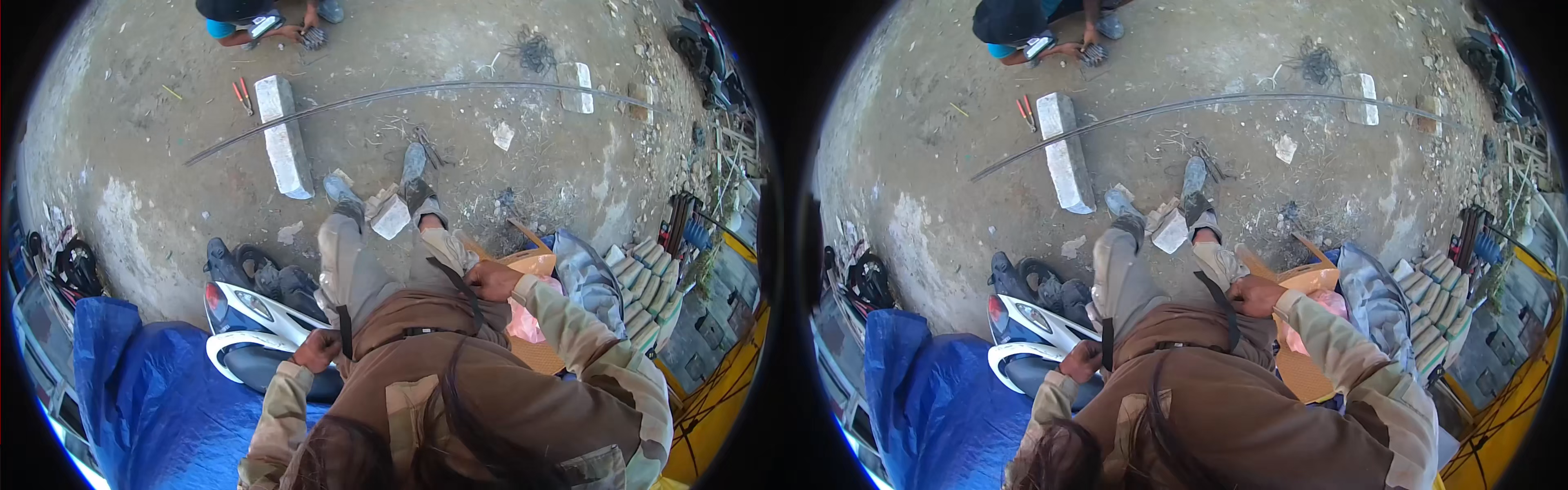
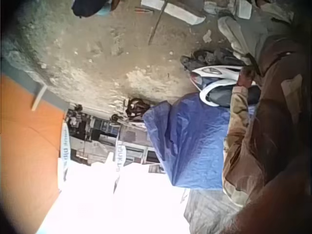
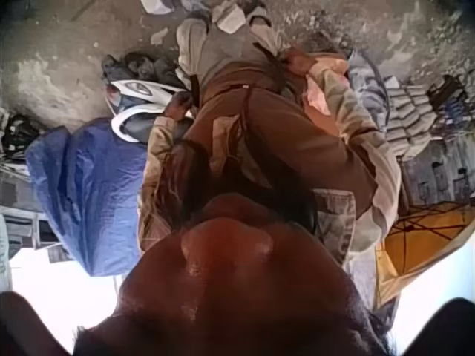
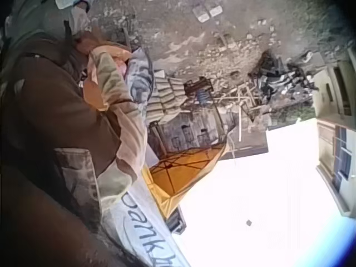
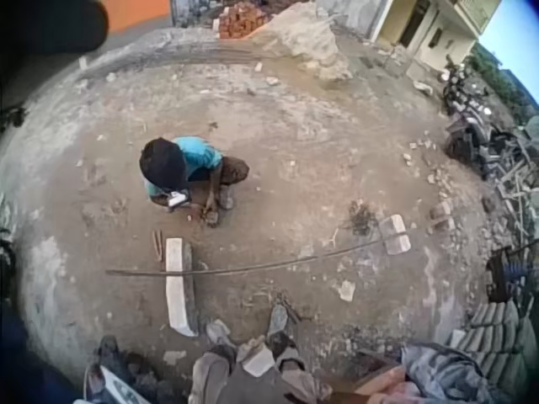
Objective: The person assembles a rebar cage by sliding metal stirrups onto rebar rods, spacing the stirrups along the rods, and securing them with wire using pliers.
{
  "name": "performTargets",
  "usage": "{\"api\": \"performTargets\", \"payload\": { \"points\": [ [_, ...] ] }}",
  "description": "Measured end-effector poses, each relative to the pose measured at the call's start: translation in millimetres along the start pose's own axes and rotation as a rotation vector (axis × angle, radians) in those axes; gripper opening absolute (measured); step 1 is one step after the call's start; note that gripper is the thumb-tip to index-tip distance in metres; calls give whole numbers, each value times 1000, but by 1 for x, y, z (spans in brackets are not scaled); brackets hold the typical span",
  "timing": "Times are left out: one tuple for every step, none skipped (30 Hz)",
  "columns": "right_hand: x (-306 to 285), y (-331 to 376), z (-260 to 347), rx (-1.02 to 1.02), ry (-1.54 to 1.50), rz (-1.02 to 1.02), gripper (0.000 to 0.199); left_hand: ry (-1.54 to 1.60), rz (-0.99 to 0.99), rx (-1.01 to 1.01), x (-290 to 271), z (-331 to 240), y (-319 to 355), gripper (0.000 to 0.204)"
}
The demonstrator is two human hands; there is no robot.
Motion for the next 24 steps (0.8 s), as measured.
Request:
{"api": "performTargets", "payload": {
  "points": [
    [5, -1, 3, -16, 106, 18, 20, 28, 3, -19, 1, 1, 5, 26],
    [12, 1, 4, -30, 210, 37, 18, 56, 9, -38, 1, 3, 7, 23],
    [-16, -7, -20, -29, 253, 26, 18, 65, -17, -4, 9, -8, -38, 23],
    [-5, -9, -30, -20, 228, 32, 19, 24, -39, -33, 5, -20, -50, 21],
    [8, -11, -40, -10, 202, 38, 21, -17, -59, -63, 6, -27, -59, 20],
    [11, -22, -45, -13, 191, 33, 21, -61, -189, 115, 6, -28, -67, 25],
    [15, -35, -49, 14, 22, 58, 22, -68, -186, 110, -1, -15, -77, 25],
    [18, -50, -53, 39, -147, 86, 24, -265, -146, 157, -9, -5, -88, 27],
    [11, -64, -65, 121, -138, -91, 26, -447, -94, 201, -8, 9, -96, 30],
    [0, -77, -78, 203, -129, -266, 28, -630, -38, 246, -6, 13, -101, 33],
    [-6, -95, -88, 287, -269, -365, 34, -624, -29, 232, -6, 21, -100, 33],
    [-13, -119, -104, 372, -406, -466, 40, -563, 44, 203, -6, 25, -103, 31],
    [-27, -140, -122, 372, -283, -661, 37, -500, 123, 185, -4, 25, -110, 30],
    [-38, -154, -147, 384, -151, -855, 35, -507, 197, 179, -2, 5, -121, 28],
    [-40, -176, -163, 393, -154, -852, 35, -503, 205, 178, -1, -2, -131, 28],
    [-45, -194, -180, 452, -214, -896, 33, -357, 76, 223, -4, -8, -143, 28],
    [-44, -202, -202, 521, -271, -944, 33, -204, -44, 271, -5, -13, -160, 29],
    [-39, -206, -228, 553, -261, -957, 33, -254, -86, 260, 2, -14, -188, 30],
    [-33, -207, -260, 639, -246, -890, 34, -299, -127, 257, 14, -13, -225, 31],
    [-27, -214, -273, 699, -240, -805, 37, -260, -265, 299, 22, -6, -256, 32],
    [-25, -234, -254, 680, -245, -788, 37, -241, -425, 314, 20, 12, -278, 34],
    [-19, -258, -222, 629, -237, -661, 36, -103, -487, 129, 17, 39, -297, 36],
    [-12, -276, -189, 575, -223, -533, 35, 40, -553, -55, 15, 70, -310, 39],
    [-20, -286, -157, 534, -225, -521, 35, 67, -582, -143, 13, 112, -330, 38]
  ]
}}
Point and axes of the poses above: each hand's wrist, its own y-axis away from the middle knuckle, its own x-axis out of the palm, z = x × y, the point moved 5 cm from there along -y, towards the middle knuckle, and after that the axes turned 10 degrees about x, right-handed, at the moved point
